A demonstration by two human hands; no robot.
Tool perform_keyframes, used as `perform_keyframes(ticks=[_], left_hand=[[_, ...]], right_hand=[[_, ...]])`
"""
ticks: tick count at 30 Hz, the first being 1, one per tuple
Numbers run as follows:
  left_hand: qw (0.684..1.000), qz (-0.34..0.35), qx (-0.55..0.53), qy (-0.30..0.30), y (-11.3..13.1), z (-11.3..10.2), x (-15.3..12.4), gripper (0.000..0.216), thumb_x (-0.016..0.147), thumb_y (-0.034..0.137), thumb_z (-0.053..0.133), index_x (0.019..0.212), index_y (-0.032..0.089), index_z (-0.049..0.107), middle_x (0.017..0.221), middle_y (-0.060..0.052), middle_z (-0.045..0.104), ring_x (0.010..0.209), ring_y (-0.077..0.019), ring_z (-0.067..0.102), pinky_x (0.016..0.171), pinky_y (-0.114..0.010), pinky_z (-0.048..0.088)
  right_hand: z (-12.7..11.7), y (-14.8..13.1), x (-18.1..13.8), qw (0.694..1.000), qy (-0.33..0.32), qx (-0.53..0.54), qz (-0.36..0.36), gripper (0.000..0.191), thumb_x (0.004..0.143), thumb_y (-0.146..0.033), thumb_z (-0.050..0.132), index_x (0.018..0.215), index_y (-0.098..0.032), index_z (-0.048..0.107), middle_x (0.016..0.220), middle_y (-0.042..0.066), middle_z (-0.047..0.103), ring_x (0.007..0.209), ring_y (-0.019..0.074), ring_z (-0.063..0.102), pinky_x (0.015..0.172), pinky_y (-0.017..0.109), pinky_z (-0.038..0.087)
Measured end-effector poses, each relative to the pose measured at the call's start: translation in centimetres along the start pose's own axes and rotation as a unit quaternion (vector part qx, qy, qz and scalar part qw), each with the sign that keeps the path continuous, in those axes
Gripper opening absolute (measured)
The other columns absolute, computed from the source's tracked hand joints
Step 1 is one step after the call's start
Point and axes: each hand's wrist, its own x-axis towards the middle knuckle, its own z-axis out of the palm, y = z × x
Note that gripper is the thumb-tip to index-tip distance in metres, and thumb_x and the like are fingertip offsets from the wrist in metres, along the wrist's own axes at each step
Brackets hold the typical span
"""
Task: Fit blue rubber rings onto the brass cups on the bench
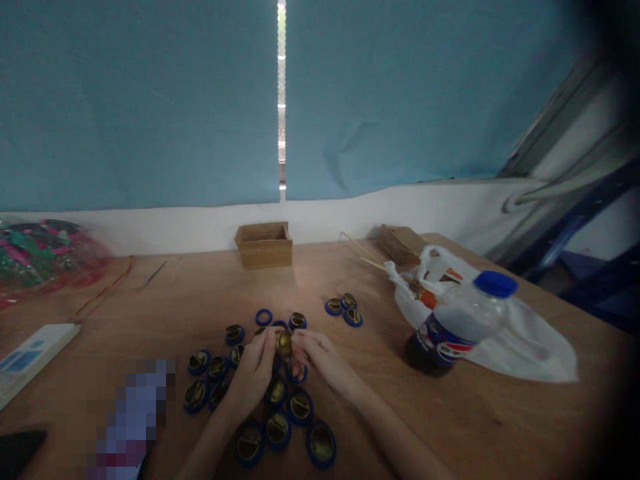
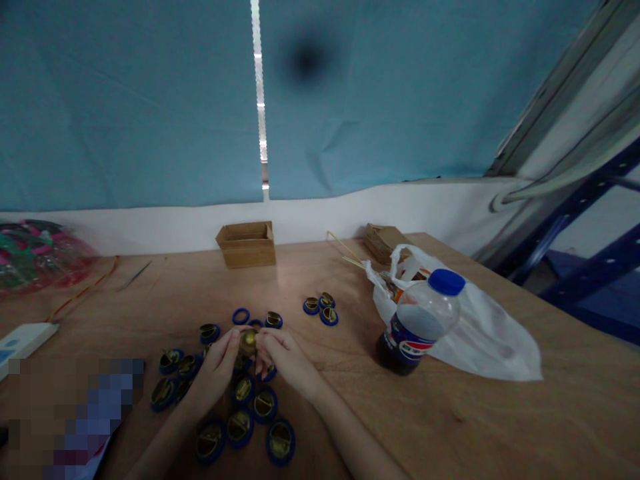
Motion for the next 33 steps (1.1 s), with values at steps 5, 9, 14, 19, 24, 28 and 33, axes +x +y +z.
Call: perform_keyframes(ticks=[5,9,14,19,24,28,33], left_hand=[[0.999,-0.004,-0.012,0.038,0.4,-0.4,0.2,0.041,0.094,0.044,0.033,0.096,0.015,0.062,0.086,-0.005,0.067,0.08,-0.0191,0.06,0.077,-0.029,0.047],[0.999,-0.006,-0.001,0.043,0.5,-0.5,0.1,0.037,0.091,0.044,0.039,0.088,0.016,0.063,0.076,-0.003,0.066,0.072,-0.0183,0.06,0.067,-0.027,0.047],[0.999,0.02,0.017,0.021,0.8,-0.2,0.2,0.025,0.088,0.038,0.048,0.094,0.018,0.062,0.086,-0.004,0.069,0.08,-0.0192,0.063,0.072,-0.027,0.048],[0.997,0.046,0.051,0.022,0.8,-0.1,0.2,0.019,0.087,0.033,0.052,0.095,0.019,0.062,0.092,-0.004,0.069,0.09,-0.0199,0.063,0.082,-0.03,0.047],[0.995,0.065,0.069,0.033,0.4,-0.1,0.3,0.017,0.084,0.031,0.056,0.096,0.019,0.062,0.094,-0.005,0.068,0.091,-0.0203,0.063,0.083,-0.032,0.048],[0.992,0.088,0.074,0.045,0.0,-0.2,0.5,0.014,0.082,0.027,0.057,0.092,0.019,0.062,0.095,-0.006,0.067,0.093,-0.0207,0.062,0.086,-0.033,0.047],[0.992,0.085,0.086,0.037,-0.4,-0.2,0.6,0.013,0.084,0.022,0.055,0.094,0.019,0.062,0.094,-0.005,0.067,0.09,-0.0195,0.063,0.084,-0.032,0.047]], right_hand=[[-0.3,-0.4,-0.1,1.0,0.02,0.015,-0.01,0.046,0.081,-0.056,0.053,0.055,-0.02,0.04,0.045,-0.007,0.033,0.045,0.0107,0.047,0.049,0.024,0.04],[-0.5,-0.7,0.0,0.999,0.044,0.022,-0.011,0.045,0.079,-0.055,0.057,0.055,-0.02,0.04,0.046,-0.007,0.035,0.045,0.0101,0.046,0.049,0.024,0.038],[-0.7,-0.4,0.2,0.999,0.048,0.026,-0.002,0.043,0.077,-0.054,0.06,0.057,-0.02,0.043,0.048,-0.006,0.04,0.045,0.01,0.045,0.049,0.023,0.038],[-1.1,-0.1,0.5,0.998,0.057,0.014,-0.008,0.044,0.079,-0.052,0.059,0.055,-0.019,0.042,0.047,-0.006,0.042,0.045,0.0089,0.046,0.049,0.022,0.038],[-1.3,0.0,0.5,0.997,0.069,0.031,0.001,0.044,0.078,-0.052,0.06,0.056,-0.019,0.043,0.048,-0.006,0.045,0.044,0.0081,0.046,0.048,0.021,0.037],[-1.3,0.0,0.6,0.996,0.079,0.051,0.01,0.04,0.075,-0.052,0.063,0.06,-0.019,0.044,0.049,-0.007,0.047,0.043,0.008,0.046,0.048,0.021,0.038],[-1.3,0.1,0.7,0.993,0.097,0.059,0.016,0.039,0.076,-0.05,0.063,0.061,-0.019,0.043,0.049,-0.007,0.046,0.042,0.0075,0.044,0.044,0.02,0.036]])
